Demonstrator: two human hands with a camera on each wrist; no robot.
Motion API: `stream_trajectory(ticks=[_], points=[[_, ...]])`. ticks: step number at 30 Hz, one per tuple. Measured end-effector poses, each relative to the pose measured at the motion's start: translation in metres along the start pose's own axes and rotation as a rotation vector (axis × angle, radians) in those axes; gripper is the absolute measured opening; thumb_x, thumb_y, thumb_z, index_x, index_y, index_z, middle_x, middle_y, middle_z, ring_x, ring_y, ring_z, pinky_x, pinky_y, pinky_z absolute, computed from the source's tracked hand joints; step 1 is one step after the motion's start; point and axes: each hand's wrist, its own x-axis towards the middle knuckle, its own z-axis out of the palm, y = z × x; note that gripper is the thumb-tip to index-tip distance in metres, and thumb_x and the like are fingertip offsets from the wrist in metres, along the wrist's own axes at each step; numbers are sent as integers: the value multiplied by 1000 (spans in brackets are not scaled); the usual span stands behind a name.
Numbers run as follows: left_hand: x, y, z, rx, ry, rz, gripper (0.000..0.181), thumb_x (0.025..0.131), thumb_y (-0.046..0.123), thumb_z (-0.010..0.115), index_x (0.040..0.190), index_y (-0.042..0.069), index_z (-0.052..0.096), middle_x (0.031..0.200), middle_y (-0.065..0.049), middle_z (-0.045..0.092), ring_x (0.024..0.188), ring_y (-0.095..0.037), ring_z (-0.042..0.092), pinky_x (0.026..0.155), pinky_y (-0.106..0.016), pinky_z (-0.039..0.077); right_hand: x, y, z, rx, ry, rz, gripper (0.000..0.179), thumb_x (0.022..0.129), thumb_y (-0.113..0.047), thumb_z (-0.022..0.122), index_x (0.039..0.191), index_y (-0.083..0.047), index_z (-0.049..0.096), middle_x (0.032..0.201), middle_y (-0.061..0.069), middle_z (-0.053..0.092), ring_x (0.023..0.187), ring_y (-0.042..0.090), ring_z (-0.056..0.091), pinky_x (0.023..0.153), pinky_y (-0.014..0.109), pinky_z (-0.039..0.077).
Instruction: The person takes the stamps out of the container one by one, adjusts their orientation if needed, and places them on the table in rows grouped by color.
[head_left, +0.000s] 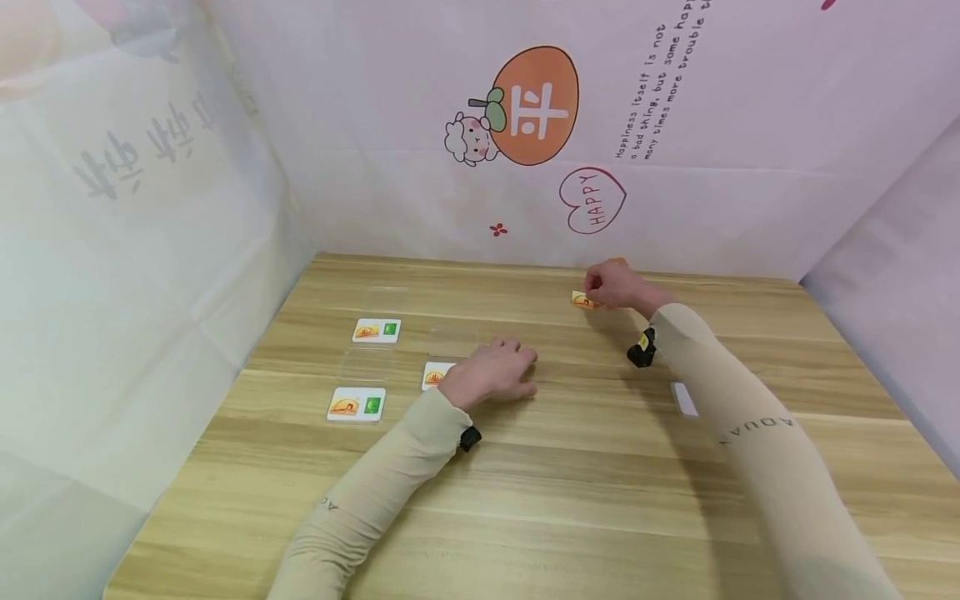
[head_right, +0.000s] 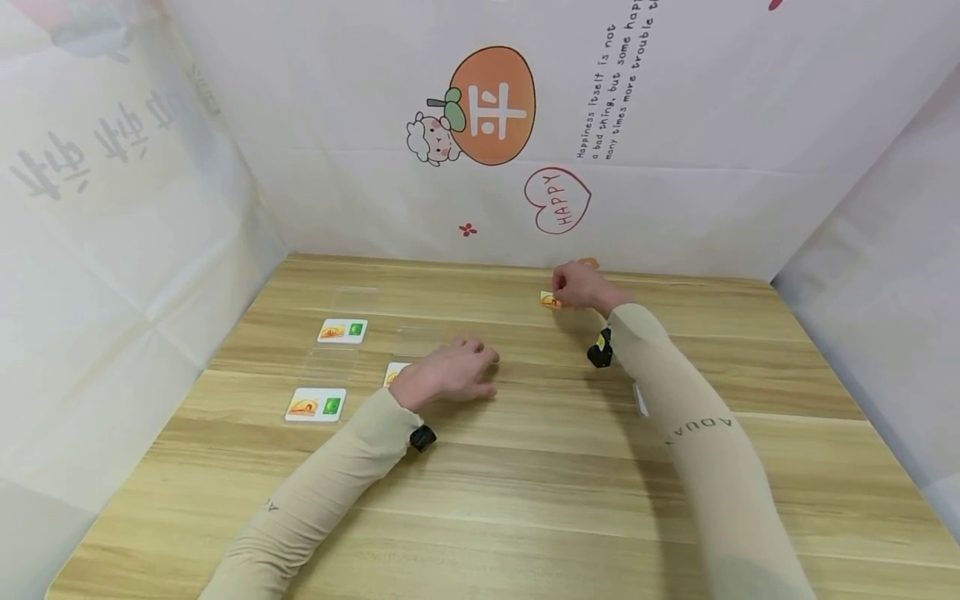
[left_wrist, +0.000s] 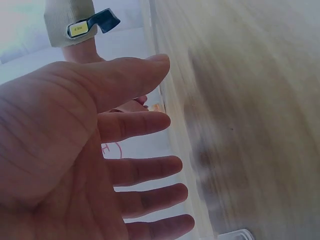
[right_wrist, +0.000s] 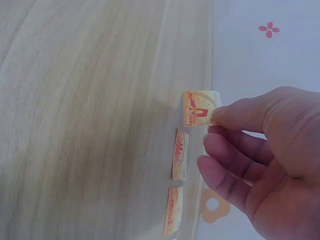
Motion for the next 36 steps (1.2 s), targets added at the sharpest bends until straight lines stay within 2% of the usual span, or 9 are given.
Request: stream_trajectory(ticks=[10, 18, 29, 36], points=[[0, -1, 1, 17, 0, -3, 53, 96, 44, 58, 142, 20, 48, 140, -7, 51, 129, -26, 47, 106, -44, 42, 8, 0, 6, -61, 30, 8, 3, 86, -5, 62, 86, -2, 61, 84, 10, 62, 79, 24, 54, 69, 33, 44], [-3, 1, 4, 24, -29, -9, 52, 95, 45, 59, 140, 19, 50, 141, -8, 50, 130, -27, 46, 106, -44, 42, 11, 1, 10, -63, 9, -11, 3, 85, -3, 61, 84, -1, 59, 81, 10, 61, 75, 23, 53, 64, 30, 42], [-3, 0, 5, 20, -29, -30, 53, 95, 44, 60, 140, 20, 49, 140, -6, 50, 130, -26, 46, 107, -45, 41, 14, -5, 10, -79, 19, -28, 5, 84, 4, 58, 84, -1, 59, 84, 13, 60, 77, 26, 53, 67, 33, 42], [-2, 1, 6, 27, -28, -34, 51, 94, 44, 61, 139, 21, 50, 138, -6, 51, 129, -26, 46, 106, -44, 41, 18, -6, 14, -91, -4, 3, 7, 85, 4, 55, 86, -1, 59, 84, 12, 59, 76, 25, 52, 65, 33, 41]])
